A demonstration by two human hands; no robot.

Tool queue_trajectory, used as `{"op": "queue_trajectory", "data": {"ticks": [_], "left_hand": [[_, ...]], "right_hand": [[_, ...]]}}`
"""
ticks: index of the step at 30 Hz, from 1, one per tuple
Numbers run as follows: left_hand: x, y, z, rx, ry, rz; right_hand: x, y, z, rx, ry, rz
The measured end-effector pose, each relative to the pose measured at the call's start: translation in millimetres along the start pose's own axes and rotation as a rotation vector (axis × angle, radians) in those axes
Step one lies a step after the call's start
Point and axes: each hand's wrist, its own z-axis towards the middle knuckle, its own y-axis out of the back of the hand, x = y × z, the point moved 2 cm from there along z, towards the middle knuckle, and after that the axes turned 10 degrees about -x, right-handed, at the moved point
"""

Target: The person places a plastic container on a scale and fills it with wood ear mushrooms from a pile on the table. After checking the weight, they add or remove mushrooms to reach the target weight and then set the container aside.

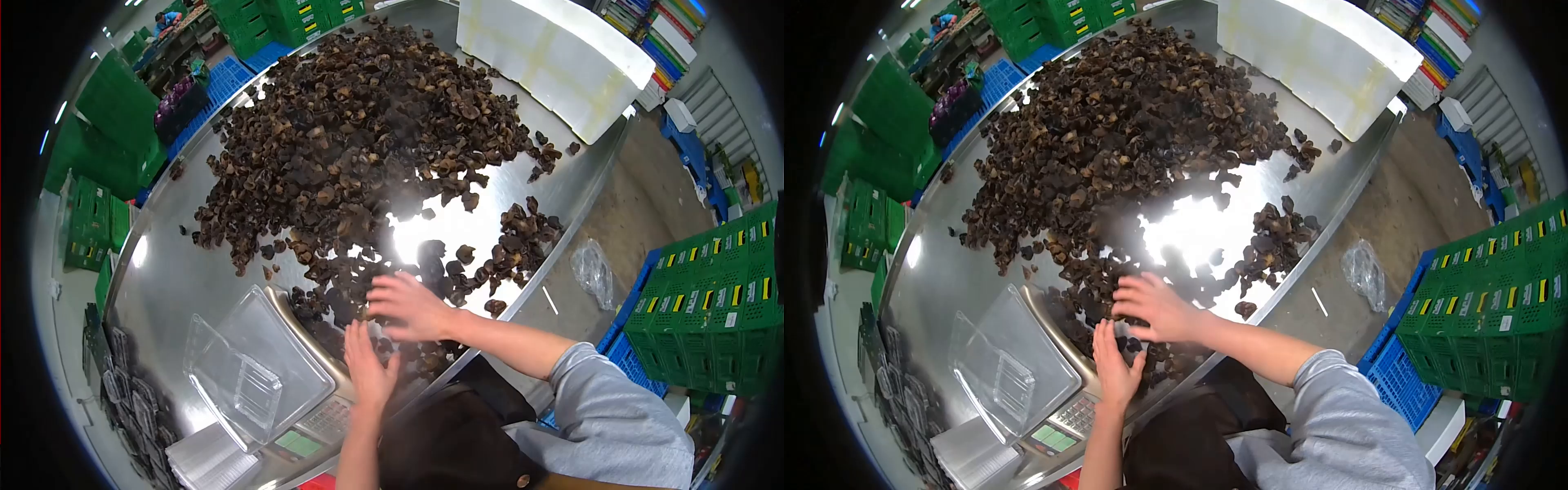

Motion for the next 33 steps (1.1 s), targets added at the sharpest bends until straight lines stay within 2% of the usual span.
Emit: {"op": "queue_trajectory", "data": {"ticks": [2, 4, 5, 6, 7, 8, 9, 10, 11, 14, 17, 21, 23, 24, 25, 28, 29, 31, 32, 33], "left_hand": [[0, 7, 1, -0.029, 0.039, -0.058], [3, 11, -3, -0.005, 0.094, -0.118], [2, 15, -3, -0.009, 0.106, -0.135], [1, 17, -5, -0.025, 0.120, -0.158], [1, 19, -5, -0.023, 0.127, -0.159], [0, 20, -5, -0.030, 0.128, -0.183], [-1, 21, -4, -0.037, 0.128, -0.208], [-3, 21, -2, -0.044, 0.117, -0.209], [-7, 22, 2, -0.045, 0.119, -0.210], [-21, 19, 16, -0.018, 0.083, -0.197], [-31, 12, 36, 0.014, 0.078, -0.168], [-35, -5, 69, 0.050, 0.125, 0.000], [-37, -13, 80, 0.188, 0.236, -0.015], [-32, -22, 80, 0.085, 0.199, -0.069], [-22, -30, 81, 0.077, 0.207, -0.065], [-2, -35, 82, -0.082, 0.359, -0.720], [-10, -24, 79, -0.089, 0.321, -0.678], [-3, -29, 69, -0.122, 0.371, -0.824], [-6, -23, 66, -0.123, 0.472, -0.896], [-7, -12, 64, -0.147, 0.480, -0.892]], "right_hand": [[17, 17, -9, 0.104, 0.022, 0.091], [12, 58, -10, -0.012, 0.021, 0.076], [-2, 81, -19, -0.095, -0.092, -0.079], [-35, 104, -32, -0.063, -0.395, -0.254], [-60, 133, -39, -0.359, -0.471, -0.357], [-84, 161, -53, -0.375, -0.474, -0.503], [-104, 183, -70, -0.285, -0.620, -0.710], [-130, 196, -91, -0.176, -0.788, -0.793], [-138, 205, -99, -0.051, -0.983, -0.665], [-127, 188, -104, 0.069, -0.988, -0.550], [-93, 141, -81, 0.122, -0.669, -0.261], [-50, 62, -41, 0.215, -0.556, -0.007], [-38, 28, -22, 0.169, -0.520, 0.061], [-39, 12, -15, 0.126, -0.492, 0.094], [-40, 0, -10, 0.083, -0.463, 0.129], [-32, 3, 3, 0.001, -0.482, 0.307], [-28, 5, 6, 0.017, -0.468, 0.313], [-19, 9, 13, -0.005, -0.521, 0.441], [-8, 12, 22, 0.029, -0.531, 0.451], [-1, 12, 29, 0.047, -0.486, 0.441]]}}
